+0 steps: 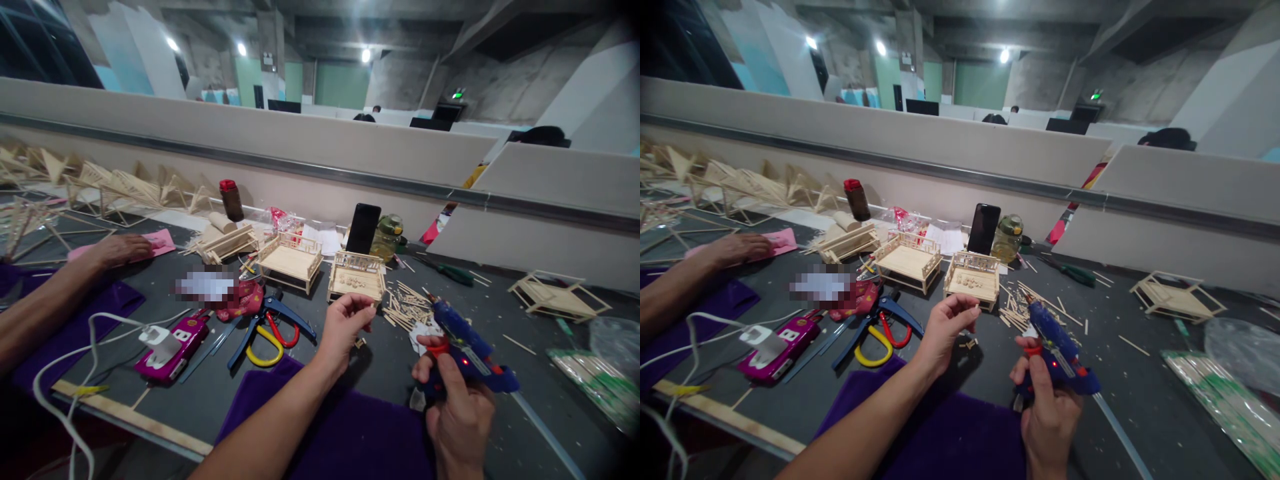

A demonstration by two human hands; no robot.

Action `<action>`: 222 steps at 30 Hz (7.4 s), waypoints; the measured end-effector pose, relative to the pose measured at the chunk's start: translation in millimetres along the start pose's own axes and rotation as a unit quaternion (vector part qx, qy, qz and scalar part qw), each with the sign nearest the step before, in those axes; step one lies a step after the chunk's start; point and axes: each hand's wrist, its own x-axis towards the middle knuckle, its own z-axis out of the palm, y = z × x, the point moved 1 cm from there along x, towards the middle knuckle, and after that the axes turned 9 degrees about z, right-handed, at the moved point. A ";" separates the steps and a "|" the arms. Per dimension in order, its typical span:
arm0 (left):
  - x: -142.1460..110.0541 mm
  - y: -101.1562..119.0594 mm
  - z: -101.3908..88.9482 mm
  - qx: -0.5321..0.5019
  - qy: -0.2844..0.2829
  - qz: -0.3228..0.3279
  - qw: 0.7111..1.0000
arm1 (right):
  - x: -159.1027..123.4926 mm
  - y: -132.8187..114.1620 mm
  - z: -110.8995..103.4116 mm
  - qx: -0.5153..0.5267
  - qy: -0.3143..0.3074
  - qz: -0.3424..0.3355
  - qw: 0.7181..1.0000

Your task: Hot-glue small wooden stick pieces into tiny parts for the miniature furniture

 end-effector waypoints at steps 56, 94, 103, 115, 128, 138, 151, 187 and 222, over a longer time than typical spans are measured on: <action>12.2 15.1 -11.3 0.098 -0.039 0.044 0.993 | -1.9 14.0 -3.5 -0.050 -0.173 0.131 0.975; 10.6 17.4 -9.9 0.107 -0.049 0.049 0.992 | -3.4 15.6 -3.6 -0.012 -0.154 0.186 0.970; 11.0 15.5 -10.4 0.105 -0.046 0.048 0.992 | -3.6 14.1 -3.1 -0.014 -0.150 0.187 0.971; 11.0 13.7 -11.3 0.093 -0.036 0.046 0.994 | -2.9 14.5 -2.8 -0.017 -0.150 0.188 0.971; 11.3 14.8 -10.2 0.083 -0.032 0.042 0.995 | -2.0 17.3 -4.8 -0.012 -0.160 0.184 0.970; 11.2 13.5 -9.8 0.079 -0.026 0.041 0.996 | -2.0 17.8 -4.5 -0.007 -0.160 0.187 0.969; 11.3 10.5 -12.6 0.068 -0.032 0.043 0.996 | -2.4 17.7 -4.3 -0.002 -0.165 0.185 0.969; 24.2 11.9 -21.8 0.149 -0.011 0.033 0.988 | 43.5 19.6 -93.9 -0.047 0.055 0.343 0.937; 38.8 10.1 -41.7 0.323 -0.146 0.046 0.934 | 30.8 51.2 28.6 -0.622 -0.214 -0.096 0.747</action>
